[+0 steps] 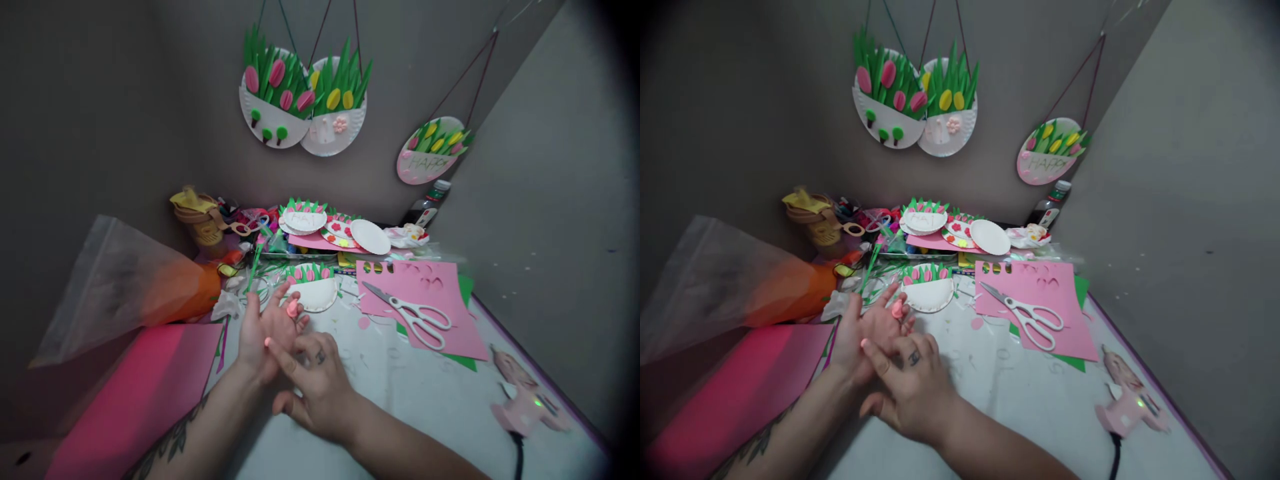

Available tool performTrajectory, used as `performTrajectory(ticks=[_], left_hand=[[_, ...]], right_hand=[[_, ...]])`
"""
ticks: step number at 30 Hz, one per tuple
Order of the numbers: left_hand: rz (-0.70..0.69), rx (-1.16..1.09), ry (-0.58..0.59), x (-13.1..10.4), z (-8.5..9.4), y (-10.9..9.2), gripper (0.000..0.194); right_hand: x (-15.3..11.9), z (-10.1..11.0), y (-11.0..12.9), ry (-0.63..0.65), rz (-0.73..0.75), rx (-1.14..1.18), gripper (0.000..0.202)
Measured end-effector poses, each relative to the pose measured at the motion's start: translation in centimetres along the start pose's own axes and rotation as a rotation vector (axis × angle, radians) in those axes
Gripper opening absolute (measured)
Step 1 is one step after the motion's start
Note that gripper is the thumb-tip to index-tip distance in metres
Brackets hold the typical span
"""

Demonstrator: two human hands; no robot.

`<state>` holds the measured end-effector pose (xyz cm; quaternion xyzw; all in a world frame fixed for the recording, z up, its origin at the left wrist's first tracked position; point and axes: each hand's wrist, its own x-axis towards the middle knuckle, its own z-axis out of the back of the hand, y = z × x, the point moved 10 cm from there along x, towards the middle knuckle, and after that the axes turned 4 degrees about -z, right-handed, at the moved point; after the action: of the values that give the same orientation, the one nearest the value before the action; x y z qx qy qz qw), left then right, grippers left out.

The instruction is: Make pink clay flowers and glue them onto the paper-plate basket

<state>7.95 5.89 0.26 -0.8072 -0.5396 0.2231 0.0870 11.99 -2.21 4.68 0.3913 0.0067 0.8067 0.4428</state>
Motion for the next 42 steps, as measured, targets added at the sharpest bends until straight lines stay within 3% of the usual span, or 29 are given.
performTrajectory(ticks=[2, 7, 10, 14, 22, 28, 35, 38, 42], left_hand=[[0.050, 0.011, -0.008, 0.0, 0.1, 0.5, 0.058], [-0.016, -0.002, 0.013, 0.1, -0.1, -0.2, 0.058], [0.053, 0.005, -0.015, 0.0, 0.2, 0.6, 0.058], [0.002, -0.031, 0.028, 0.1, -0.1, -0.1, 0.059], [0.052, -0.096, 0.037, 0.1, -0.1, 0.5, 0.061], [0.103, -0.105, -0.034, 0.1, 0.5, 1.2, 0.060], [0.015, -0.152, -0.064, 0.8, 1.2, 0.0, 0.065], [0.101, -0.135, -0.080, 0.7, 1.4, 1.0, 0.063], [0.008, -0.153, -0.050, 0.8, 1.2, -0.3, 0.062]], right_hand=[[0.1, 0.1, -0.3, -0.011, -0.028, 0.001, 0.065], [0.0, -0.2, 0.0, 0.013, 0.000, 0.005, 0.067], [0.0, -0.1, -0.5, 0.008, -0.039, -0.008, 0.066], [0.0, -0.3, -0.5, 0.031, -0.037, -0.002, 0.063], [-0.4, -0.6, -1.1, 0.050, -0.070, 0.099, 0.060], [-0.1, -0.3, -0.5, 0.013, -0.039, 0.081, 0.059], [0.0, 0.2, 1.0, -0.005, 0.079, 0.075, 0.046], [0.1, 0.2, 0.3, -0.012, 0.029, 0.045, 0.046], [0.0, 0.1, 0.4, -0.004, 0.031, 0.025, 0.050]])
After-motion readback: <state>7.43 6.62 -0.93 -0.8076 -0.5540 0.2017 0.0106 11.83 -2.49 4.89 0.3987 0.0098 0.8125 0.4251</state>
